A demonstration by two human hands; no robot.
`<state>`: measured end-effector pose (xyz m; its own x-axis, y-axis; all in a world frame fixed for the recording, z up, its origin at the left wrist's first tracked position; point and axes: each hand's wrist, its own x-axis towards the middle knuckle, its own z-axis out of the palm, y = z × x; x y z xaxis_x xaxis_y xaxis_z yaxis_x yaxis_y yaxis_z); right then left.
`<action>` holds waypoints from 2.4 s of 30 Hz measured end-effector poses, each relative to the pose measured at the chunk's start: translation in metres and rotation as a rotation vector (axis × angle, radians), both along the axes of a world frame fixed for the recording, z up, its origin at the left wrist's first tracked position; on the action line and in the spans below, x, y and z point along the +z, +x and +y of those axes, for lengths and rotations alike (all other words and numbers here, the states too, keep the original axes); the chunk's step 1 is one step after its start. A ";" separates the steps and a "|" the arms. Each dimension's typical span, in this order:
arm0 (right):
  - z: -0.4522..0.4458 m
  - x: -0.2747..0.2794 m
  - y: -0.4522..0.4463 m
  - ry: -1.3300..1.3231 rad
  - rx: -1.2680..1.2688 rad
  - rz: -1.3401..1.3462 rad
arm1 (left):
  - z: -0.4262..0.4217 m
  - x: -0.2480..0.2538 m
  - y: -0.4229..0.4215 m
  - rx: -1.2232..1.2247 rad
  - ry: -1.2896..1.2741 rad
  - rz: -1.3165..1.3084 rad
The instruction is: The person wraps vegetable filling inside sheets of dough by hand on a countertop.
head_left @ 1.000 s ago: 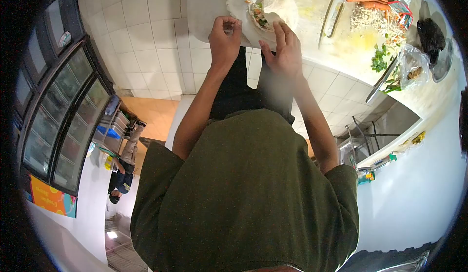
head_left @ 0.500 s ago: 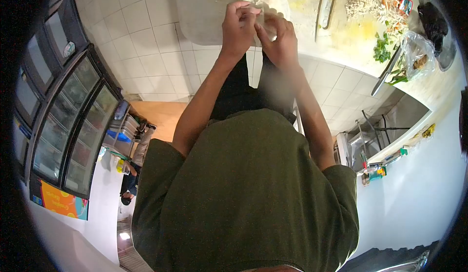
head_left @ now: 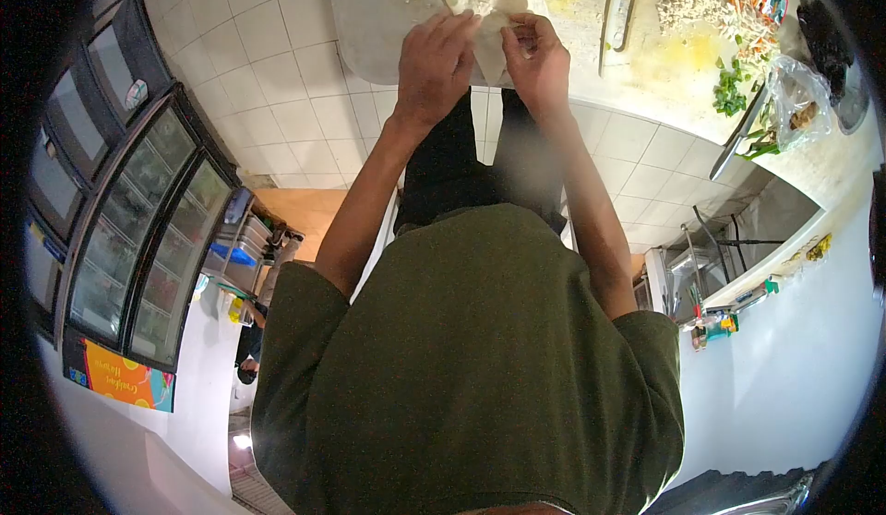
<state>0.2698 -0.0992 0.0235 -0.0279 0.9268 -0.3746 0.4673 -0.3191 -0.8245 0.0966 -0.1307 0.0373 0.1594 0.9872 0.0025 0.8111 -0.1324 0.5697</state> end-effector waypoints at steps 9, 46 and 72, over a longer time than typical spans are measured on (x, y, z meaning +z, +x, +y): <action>-0.002 0.017 0.002 0.249 0.262 -0.241 | -0.006 -0.014 0.006 -0.220 -0.058 0.265; -0.021 0.020 0.010 0.288 0.695 -0.622 | 0.007 -0.024 -0.004 -0.218 0.001 0.135; -0.012 0.021 0.002 0.380 0.607 -0.537 | 0.095 -0.034 -0.017 -0.023 -0.166 -0.240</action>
